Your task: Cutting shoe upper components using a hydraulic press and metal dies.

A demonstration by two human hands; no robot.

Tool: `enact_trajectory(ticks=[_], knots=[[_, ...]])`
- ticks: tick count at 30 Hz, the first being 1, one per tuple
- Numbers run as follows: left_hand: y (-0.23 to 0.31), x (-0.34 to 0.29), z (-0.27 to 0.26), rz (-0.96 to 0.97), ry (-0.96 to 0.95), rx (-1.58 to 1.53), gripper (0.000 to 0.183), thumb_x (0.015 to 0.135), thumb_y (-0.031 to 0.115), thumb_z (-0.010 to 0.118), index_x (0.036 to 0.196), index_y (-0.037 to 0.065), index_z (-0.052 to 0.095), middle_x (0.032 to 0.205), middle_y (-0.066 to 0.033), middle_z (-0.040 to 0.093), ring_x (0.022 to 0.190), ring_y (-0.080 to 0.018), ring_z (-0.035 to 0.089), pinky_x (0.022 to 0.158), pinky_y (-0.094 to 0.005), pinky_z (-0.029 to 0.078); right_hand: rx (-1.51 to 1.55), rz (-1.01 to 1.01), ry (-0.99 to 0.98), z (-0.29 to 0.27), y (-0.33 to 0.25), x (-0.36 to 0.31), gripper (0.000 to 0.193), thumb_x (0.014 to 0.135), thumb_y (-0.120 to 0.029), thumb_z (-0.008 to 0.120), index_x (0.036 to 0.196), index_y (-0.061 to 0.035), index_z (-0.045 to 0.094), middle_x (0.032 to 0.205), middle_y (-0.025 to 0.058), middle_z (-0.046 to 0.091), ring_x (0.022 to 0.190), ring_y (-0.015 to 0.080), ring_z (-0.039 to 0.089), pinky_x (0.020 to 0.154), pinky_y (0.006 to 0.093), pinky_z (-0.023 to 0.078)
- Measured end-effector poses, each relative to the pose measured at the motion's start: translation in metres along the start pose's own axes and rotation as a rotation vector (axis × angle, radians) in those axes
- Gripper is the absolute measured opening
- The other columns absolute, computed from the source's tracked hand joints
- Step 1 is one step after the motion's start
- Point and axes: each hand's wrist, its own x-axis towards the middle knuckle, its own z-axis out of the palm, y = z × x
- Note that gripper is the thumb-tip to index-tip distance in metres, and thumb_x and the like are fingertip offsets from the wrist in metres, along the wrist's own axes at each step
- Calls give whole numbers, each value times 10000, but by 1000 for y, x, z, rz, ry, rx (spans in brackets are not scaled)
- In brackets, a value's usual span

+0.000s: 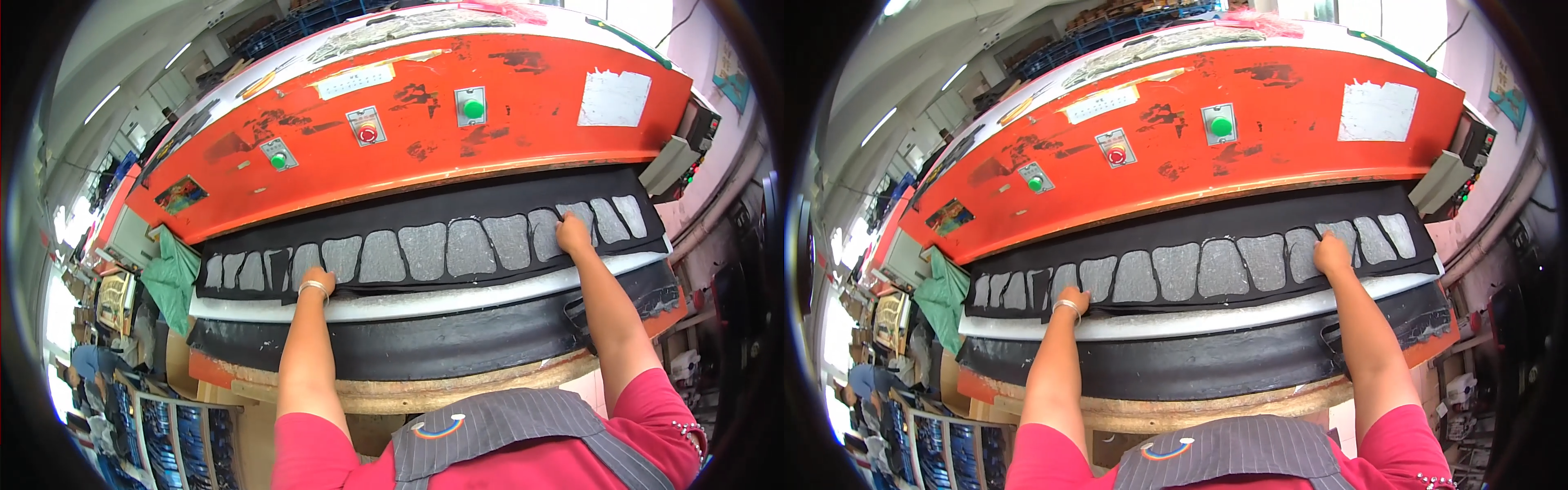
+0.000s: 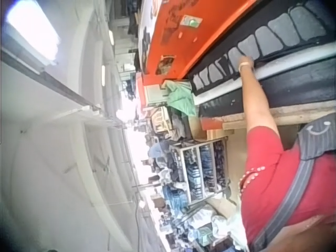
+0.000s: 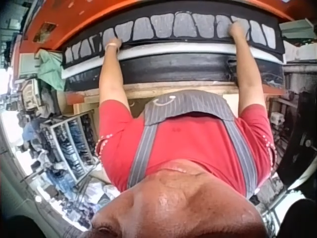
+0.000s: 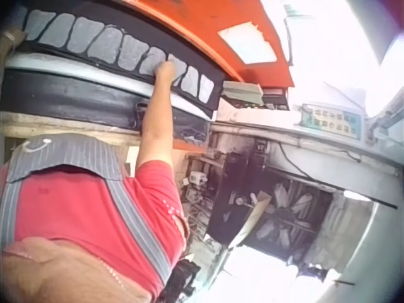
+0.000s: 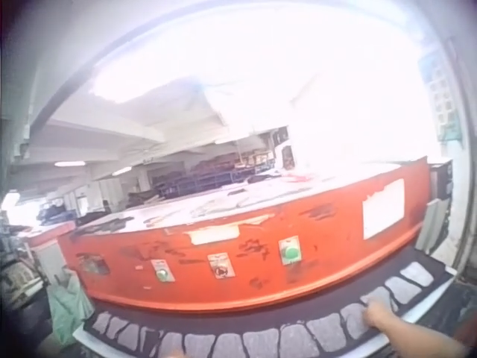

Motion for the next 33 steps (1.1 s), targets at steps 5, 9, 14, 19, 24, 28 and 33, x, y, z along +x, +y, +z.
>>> enact_trajectory(ticks=[5, 9, 14, 19, 24, 28, 33], knots=[[-23, -6, 13, 225, 146, -9, 435, 952, 333, 380, 1037, -32, 601, 1079, -281, 615, 1026, -437, 582, 904, -500, 444, -45, 33, 22, -6, -3, -13, 303, 938, -257, 438, 1105, -36, 562, 1069, 238, 639, 1011, 417, 606, 860, 505, 471], [-38, -20, 7, 218, 86, -50, 409, 962, 310, 357, 1018, -31, 574, 1056, -290, 614, 1013, -449, 575, 883, -504, 446, -142, -6, 8, -12, -8, -27, 281, 916, -181, 400, 1073, -54, 595, 1027, 233, 654, 979, 400, 629, 843, 492, 490], [-47, -61, 18, 241, 16, 19, 390, 961, 300, 368, 993, -31, 572, 998, -304, 619, 965, -457, 587, 854, -508, 456, -295, -51, -68, -23, 13, -65, 265, 886, -135, 409, 1050, -44, 597, 997, 238, 657, 963, 387, 639, 820, 483, 504], [-59, -108, 20, 271, -9, -12, 346, 953, 284, 408, 933, -25, 564, 905, -298, 632, 885, -453, 608, 783, -509, 477, -351, -44, -67, -39, 30, -91, 268, 901, -145, 392, 1051, -56, 595, 941, 236, 665, 898, 400, 649, 777, 499, 511], [-59, -148, 29, 247, -56, 21, 331, 952, 287, 417, 901, -11, 554, 852, -282, 640, 837, -451, 618, 752, -520, 481, -337, -18, -26, -40, 47, -114, 286, 930, -166, 365, 1069, -53, 587, 896, 238, 665, 866, 404, 652, 762, 492, 515], [-56, -167, 31, 161, -50, 66, 309, 947, 286, 435, 879, 6, 544, 834, -266, 646, 806, -446, 627, 722, -526, 486, -344, 57, -55, -40, 49, -131, 339, 968, -227, 332, 1156, -68, 565, 904, 234, 667, 876, 395, 651, 772, 500, 510], [-66, -165, 46, 93, 62, 80, 292, 937, 308, 453, 873, 37, 542, 804, -251, 646, 772, -451, 624, 684, -539, 482, -305, 76, -12, -33, 43, -143, 321, 938, -193, 356, 1162, -73, 552, 888, 225, 671, 845, 392, 658, 751, 507, 513]])
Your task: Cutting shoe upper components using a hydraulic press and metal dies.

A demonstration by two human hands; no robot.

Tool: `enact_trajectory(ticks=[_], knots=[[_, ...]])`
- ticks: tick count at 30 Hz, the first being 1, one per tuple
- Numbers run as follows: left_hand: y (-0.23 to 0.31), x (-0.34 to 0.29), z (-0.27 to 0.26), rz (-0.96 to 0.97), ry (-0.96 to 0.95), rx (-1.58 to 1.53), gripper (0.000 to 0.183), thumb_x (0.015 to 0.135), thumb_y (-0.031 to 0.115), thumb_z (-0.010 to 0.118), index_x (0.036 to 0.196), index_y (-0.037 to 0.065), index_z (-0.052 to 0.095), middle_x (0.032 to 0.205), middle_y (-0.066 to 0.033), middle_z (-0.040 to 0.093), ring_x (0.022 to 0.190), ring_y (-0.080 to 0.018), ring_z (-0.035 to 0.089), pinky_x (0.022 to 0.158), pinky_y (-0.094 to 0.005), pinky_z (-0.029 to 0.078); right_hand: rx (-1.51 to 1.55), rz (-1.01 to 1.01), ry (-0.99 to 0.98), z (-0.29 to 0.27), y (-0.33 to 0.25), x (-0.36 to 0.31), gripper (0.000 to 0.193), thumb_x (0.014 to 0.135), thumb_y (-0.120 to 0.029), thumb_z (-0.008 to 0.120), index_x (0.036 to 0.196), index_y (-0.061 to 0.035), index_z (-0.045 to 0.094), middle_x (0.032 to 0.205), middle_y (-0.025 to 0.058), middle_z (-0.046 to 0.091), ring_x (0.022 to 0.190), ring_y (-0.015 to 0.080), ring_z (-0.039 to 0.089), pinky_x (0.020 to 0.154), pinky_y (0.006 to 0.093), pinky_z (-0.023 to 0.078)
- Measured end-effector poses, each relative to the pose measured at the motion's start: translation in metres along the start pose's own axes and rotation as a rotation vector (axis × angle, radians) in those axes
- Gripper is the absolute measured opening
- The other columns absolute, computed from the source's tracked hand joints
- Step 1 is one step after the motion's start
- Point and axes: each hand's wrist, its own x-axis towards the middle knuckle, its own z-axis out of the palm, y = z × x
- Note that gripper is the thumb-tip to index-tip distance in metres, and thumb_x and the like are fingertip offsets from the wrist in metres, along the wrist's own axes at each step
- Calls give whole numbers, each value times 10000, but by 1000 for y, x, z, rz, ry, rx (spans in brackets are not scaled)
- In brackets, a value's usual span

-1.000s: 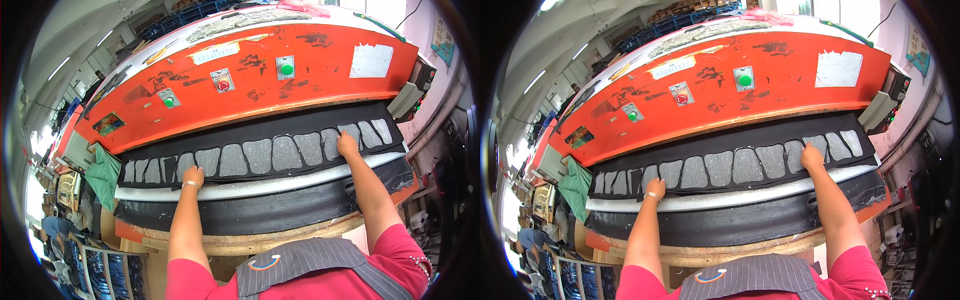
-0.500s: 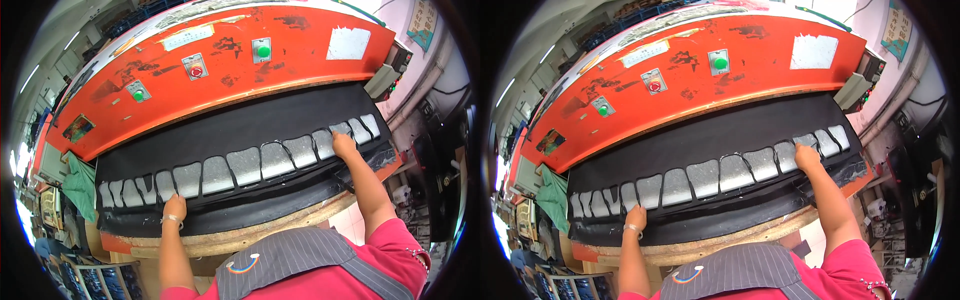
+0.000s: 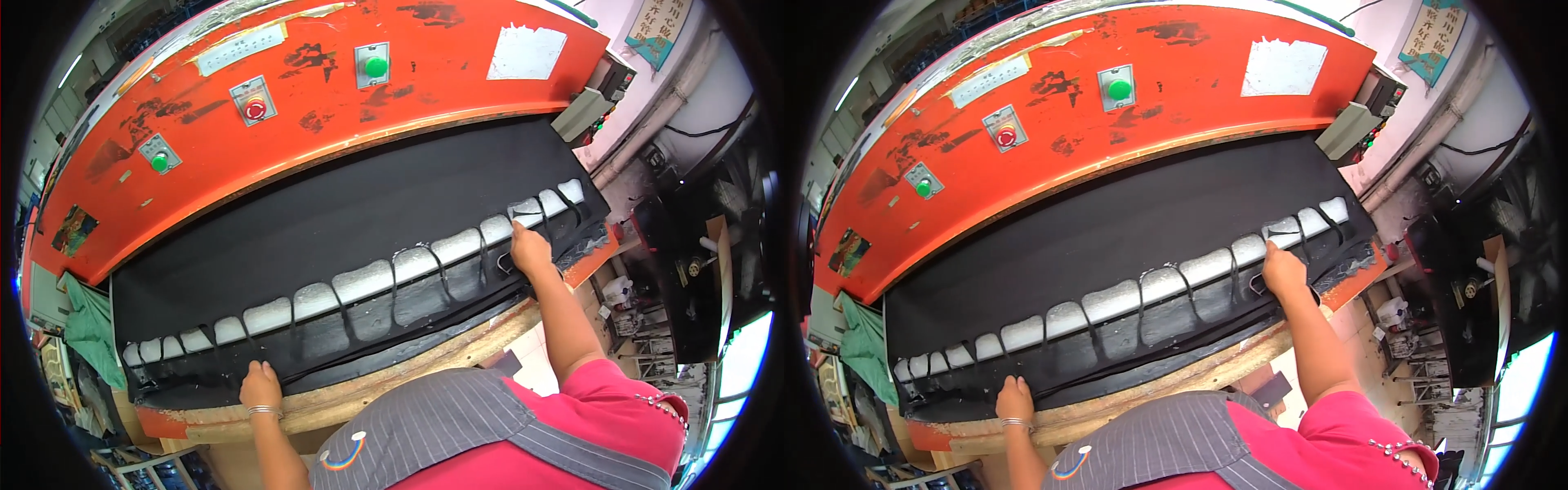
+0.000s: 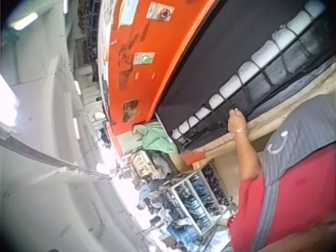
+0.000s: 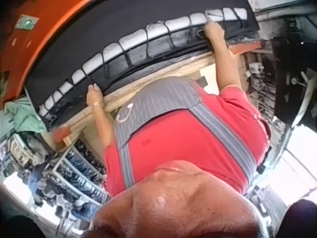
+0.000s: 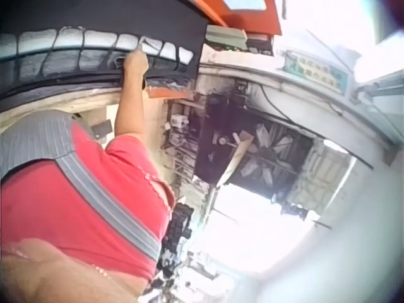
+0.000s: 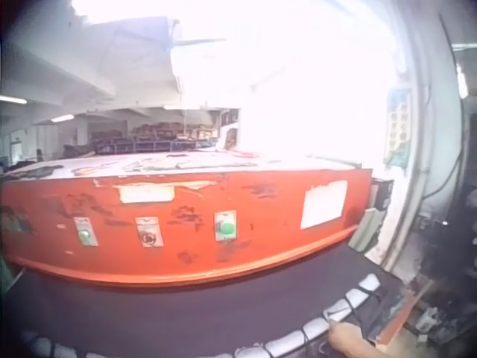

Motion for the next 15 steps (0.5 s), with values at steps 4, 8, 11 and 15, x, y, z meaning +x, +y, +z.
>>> enact_trajectory(ticks=[4, 8, 11, 15], knots=[[-11, 5, 2, -69, 77, -39, 285, 924, 303, 481, 854, 34, 542, 799, -252, 635, 786, -458, 613, 677, -543, 471, 32, 20, 11, 6, -8, -7, 313, 912, -175, 389, 1159, -79, 555, 887, 217, 675, 838, 380, 664, 745, 497, 520], [-18, 8, -1, -90, 71, -38, 276, 923, 282, 490, 854, 18, 535, 806, -261, 629, 802, -460, 603, 679, -542, 466, 53, 13, -2, 4, -18, -20, 330, 871, -130, 450, 1176, -48, 547, 875, 195, 681, 817, 349, 676, 728, 460, 527], [-13, 5, -5, -71, 46, -17, 278, 926, 276, 485, 873, 8, 537, 817, -272, 625, 808, -466, 597, 683, -542, 461, 83, -2, -42, -7, -22, -24, 315, 845, -134, 508, 1140, -32, 544, 869, 189, 679, 808, 345, 675, 715, 450, 527], [-23, 8, 4, -49, 53, 41, 263, 937, 267, 466, 922, 15, 543, 825, -263, 634, 807, -450, 607, 676, -530, 473, 127, -70, 64, 13, -15, -26, 291, 873, -143, 443, 1124, -53, 558, 806, 187, 672, 725, 356, 669, 641, 468, 528]])
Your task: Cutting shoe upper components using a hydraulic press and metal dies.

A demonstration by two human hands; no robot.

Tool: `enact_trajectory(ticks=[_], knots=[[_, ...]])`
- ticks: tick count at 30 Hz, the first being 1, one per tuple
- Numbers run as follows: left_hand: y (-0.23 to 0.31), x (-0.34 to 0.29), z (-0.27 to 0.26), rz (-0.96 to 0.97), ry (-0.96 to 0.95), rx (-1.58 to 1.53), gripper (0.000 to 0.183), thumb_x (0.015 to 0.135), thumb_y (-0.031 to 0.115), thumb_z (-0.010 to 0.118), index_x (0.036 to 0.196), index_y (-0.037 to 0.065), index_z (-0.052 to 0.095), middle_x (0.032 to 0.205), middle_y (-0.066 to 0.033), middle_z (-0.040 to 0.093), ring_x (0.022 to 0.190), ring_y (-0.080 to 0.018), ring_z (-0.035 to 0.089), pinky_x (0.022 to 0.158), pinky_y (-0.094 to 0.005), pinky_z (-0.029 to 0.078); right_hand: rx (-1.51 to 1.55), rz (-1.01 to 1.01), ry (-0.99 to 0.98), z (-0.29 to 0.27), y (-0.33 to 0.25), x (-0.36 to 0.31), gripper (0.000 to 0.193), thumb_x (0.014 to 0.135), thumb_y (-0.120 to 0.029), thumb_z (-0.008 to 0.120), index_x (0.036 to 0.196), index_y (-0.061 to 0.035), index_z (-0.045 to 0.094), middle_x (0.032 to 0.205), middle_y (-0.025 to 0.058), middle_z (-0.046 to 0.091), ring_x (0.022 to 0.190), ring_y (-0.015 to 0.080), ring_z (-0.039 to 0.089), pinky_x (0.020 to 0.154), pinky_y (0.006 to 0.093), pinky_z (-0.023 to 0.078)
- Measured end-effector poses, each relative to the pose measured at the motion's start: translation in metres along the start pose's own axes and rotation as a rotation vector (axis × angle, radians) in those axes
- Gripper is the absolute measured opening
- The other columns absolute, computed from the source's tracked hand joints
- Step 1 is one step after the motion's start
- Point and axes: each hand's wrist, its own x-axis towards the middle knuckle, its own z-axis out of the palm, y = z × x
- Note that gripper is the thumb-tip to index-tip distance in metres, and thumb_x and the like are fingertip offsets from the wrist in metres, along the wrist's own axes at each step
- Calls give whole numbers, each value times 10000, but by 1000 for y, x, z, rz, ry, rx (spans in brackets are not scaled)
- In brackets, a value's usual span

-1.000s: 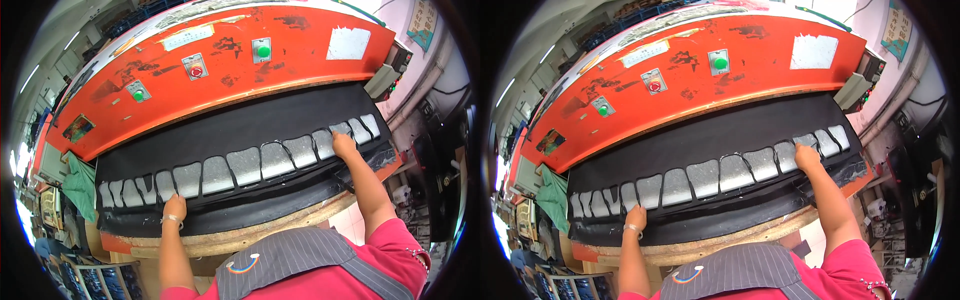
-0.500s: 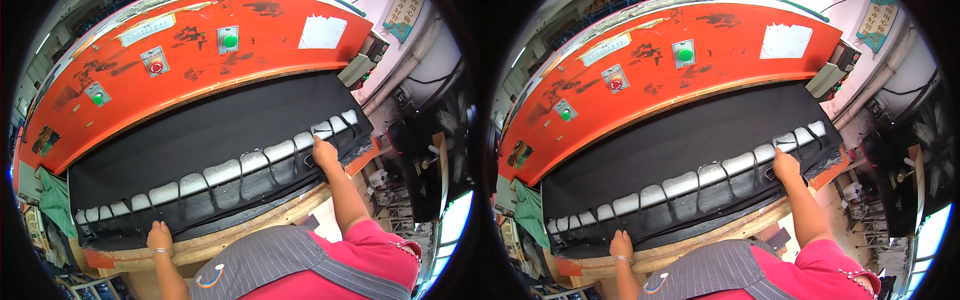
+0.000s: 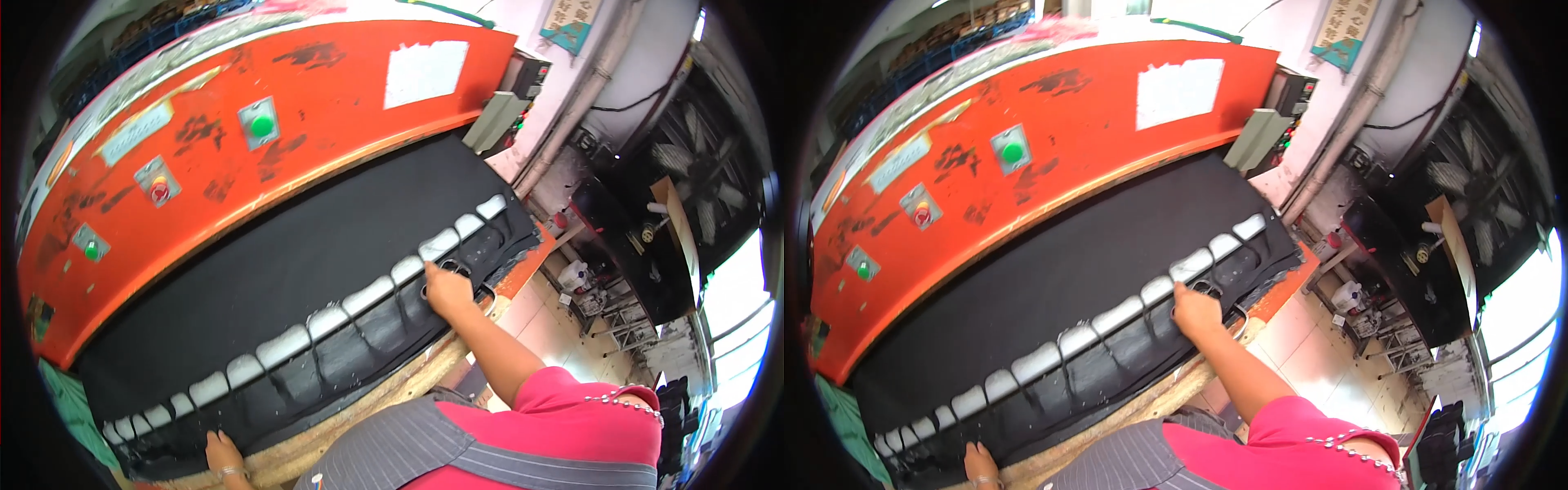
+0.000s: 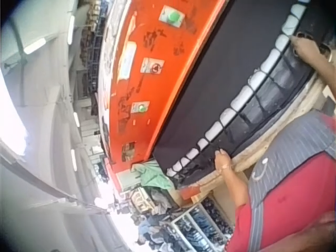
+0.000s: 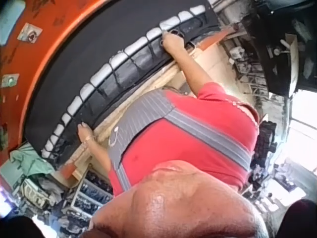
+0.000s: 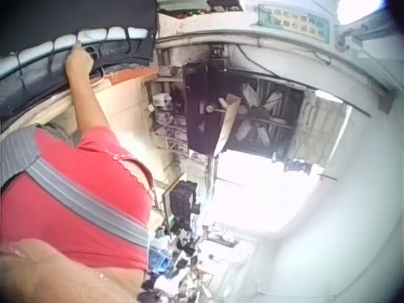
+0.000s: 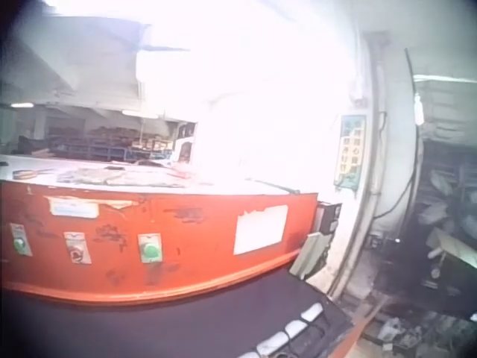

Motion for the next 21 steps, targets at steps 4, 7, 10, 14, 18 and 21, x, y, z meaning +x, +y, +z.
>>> enact_trajectory(ticks=[4, 7, 10, 14, 18, 21], knots=[[1, 11, -23, -245, -489, -103, 809, 832, 522, 623, 1436, 76, 320, 1492, -160, 318, 1287, -450, 376, 979, -513, 407, 9, 5, -61, -9, -5, -4, 295, 818, -162, 548, 1079, -28, 521, 836, 162, 678, 759, 334, 678, 654, 447, 536], [20, -3, -32, -8, -121, -74, 799, 850, 548, 578, 1348, -51, 401, 1357, -231, 461, 1178, -456, 475, 951, -493, 425, 21, 20, -69, -7, 3, 0, 353, 850, -179, 531, 1168, -25, 512, 860, 163, 673, 758, 329, 674, 635, 445, 533], [47, -5, -50, 47, 177, 101, 726, 862, 491, 592, 1295, -75, 454, 1263, -257, 512, 1115, -430, 514, 941, -478, 430, 115, 38, -61, -26, 6, -4, 369, 881, -226, 539, 1195, -34, 538, 934, 158, 651, 836, 316, 649, 694, 426, 517], [73, 34, -49, 510, 446, -116, 599, 841, 345, 662, 1263, -46, 495, 1227, -280, 517, 1085, -425, 525, 910, -479, 449, 194, -220, 471, -55, 37, -29, 348, 838, -290, 635, 1098, -60, 606, 1039, 107, 581, 981, 289, 534, 849, 394, 422], [144, 68, -47, 645, 292, -167, 597, 897, 414, 564, 1364, 60, 449, 1400, -234, 405, 1305, -399, 356, 1065, -505, 289, 97, -130, 133, -40, 85, -47, 378, 840, -412, 606, 1025, -85, 643, 1032, 75, 570, 1000, 263, 525, 813, 413, 439], [170, 73, -32, 525, 93, 38, 596, 957, 530, 349, 1467, 223, 313, 1529, -134, 245, 1413, -337, 191, 1102, -577, 170, 172, -321, 130, -44, 85, -45, 413, 841, -486, 599, 1014, -118, 673, 1033, 67, 597, 1018, 255, 546, 849, 396, 427]])
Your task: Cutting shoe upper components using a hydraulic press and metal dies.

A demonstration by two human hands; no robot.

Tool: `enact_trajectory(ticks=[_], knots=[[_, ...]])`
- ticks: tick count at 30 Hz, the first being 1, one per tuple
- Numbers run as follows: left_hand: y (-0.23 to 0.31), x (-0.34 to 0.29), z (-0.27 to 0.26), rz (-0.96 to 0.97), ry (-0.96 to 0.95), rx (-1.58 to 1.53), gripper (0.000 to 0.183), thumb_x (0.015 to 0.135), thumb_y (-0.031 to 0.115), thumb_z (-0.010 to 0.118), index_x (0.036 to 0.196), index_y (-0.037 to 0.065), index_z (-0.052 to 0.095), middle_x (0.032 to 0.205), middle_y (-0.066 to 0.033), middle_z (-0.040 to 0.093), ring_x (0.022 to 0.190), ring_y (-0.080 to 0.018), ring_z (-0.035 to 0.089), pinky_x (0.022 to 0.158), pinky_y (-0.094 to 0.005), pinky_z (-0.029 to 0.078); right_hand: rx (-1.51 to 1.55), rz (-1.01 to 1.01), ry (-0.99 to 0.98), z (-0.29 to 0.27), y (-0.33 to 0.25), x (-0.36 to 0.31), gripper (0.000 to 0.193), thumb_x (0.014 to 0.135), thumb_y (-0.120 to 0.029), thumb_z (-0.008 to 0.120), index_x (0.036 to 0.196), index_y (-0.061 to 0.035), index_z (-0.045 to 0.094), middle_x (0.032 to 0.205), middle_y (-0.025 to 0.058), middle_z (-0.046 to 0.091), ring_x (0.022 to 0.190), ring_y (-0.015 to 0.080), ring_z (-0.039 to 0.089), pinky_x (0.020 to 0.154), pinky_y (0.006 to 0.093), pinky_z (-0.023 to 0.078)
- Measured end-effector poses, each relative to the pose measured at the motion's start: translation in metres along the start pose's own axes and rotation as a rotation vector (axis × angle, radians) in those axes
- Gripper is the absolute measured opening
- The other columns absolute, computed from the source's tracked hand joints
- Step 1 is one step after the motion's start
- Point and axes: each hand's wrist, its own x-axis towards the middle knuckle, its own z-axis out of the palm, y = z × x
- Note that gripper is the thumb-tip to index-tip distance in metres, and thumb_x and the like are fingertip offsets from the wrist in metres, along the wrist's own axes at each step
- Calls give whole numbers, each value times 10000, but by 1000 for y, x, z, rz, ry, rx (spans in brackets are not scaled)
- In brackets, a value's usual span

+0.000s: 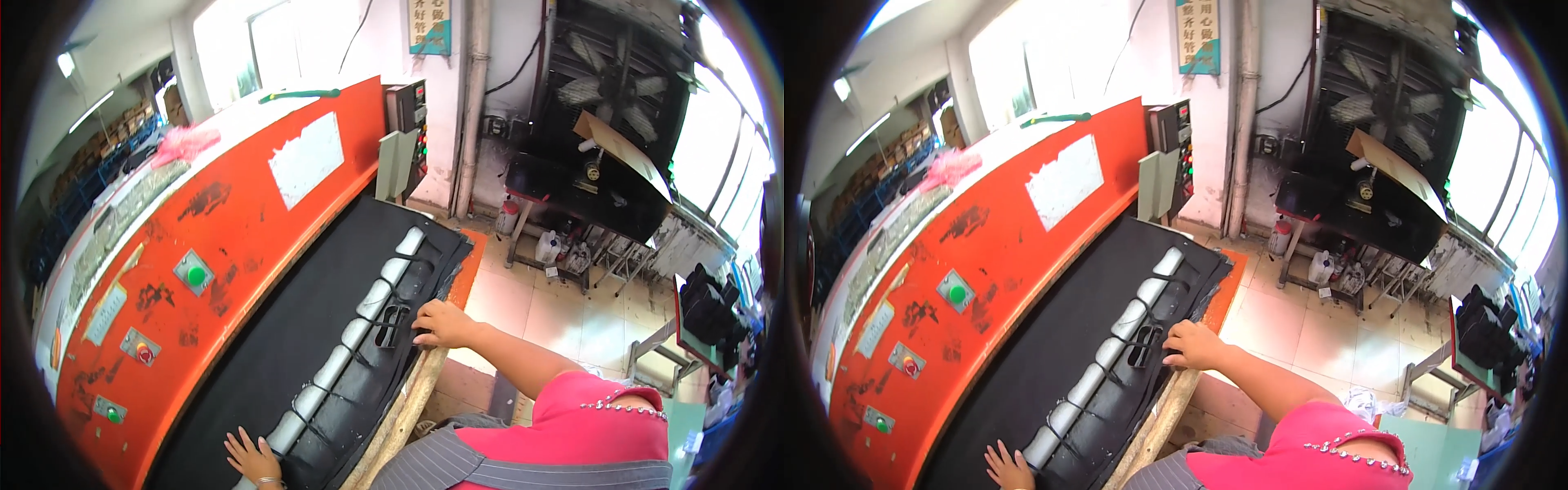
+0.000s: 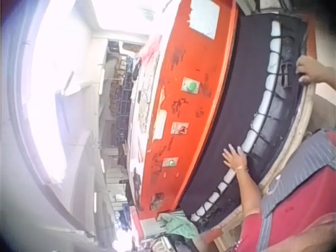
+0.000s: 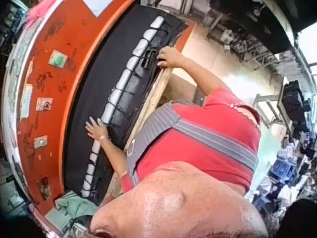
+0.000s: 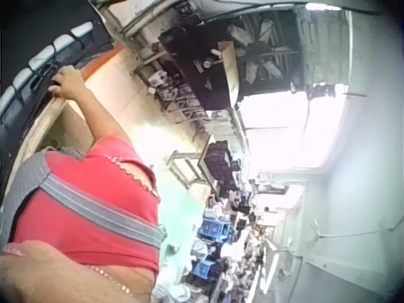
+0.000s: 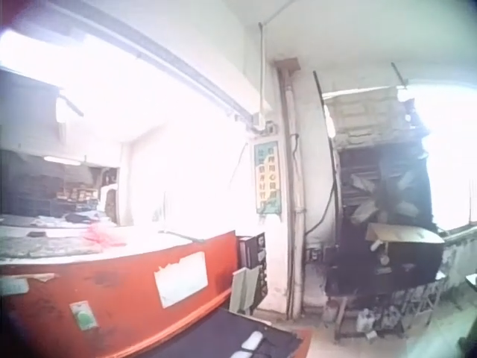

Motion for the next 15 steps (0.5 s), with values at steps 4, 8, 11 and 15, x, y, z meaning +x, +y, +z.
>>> enact_trajectory(ticks=[4, 8, 11, 15], knots=[[-7, -3, 14, 104, 188, 78, 506, 960, 461, 426, 1381, 183, 456, 1453, -146, 370, 1339, -347, 332, 1075, -530, 277, -114, -108, -144, -13, -19, 6, 376, 808, -472, 624, 998, -149, 654, 988, 40, 601, 984, 229, 555, 851, 376, 410], [-1, 2, 12, 33, 35, -83, 599, 914, 368, 487, 1453, 156, 338, 1535, -164, 209, 1421, -358, 164, 1117, -571, 110, -127, 87, -168, 0, -12, -16, 445, 807, -498, 619, 1033, -115, 599, 905, 66, 640, 925, 254, 612, 872, 409, 402], [-13, -2, 20, 61, 133, -68, 572, 904, 361, 494, 1417, 129, 393, 1501, -184, 280, 1386, -366, 245, 1112, -557, 148, -187, 69, -372, -46, -30, 8, 355, 787, -446, 650, 912, -115, 619, 908, 70, 662, 934, 269, 617, 875, 424, 393], [-15, -9, 20, 180, 250, -113, 505, 911, 315, 497, 1358, 84, 450, 1456, -186, 357, 1357, -368, 296, 1096, -534, 205, -174, 58, -175, -146, -56, 21, 235, 663, -300, 733, 783, -114, 654, 804, 83, 666, 802, 264, 621, 822, 374, 345]])
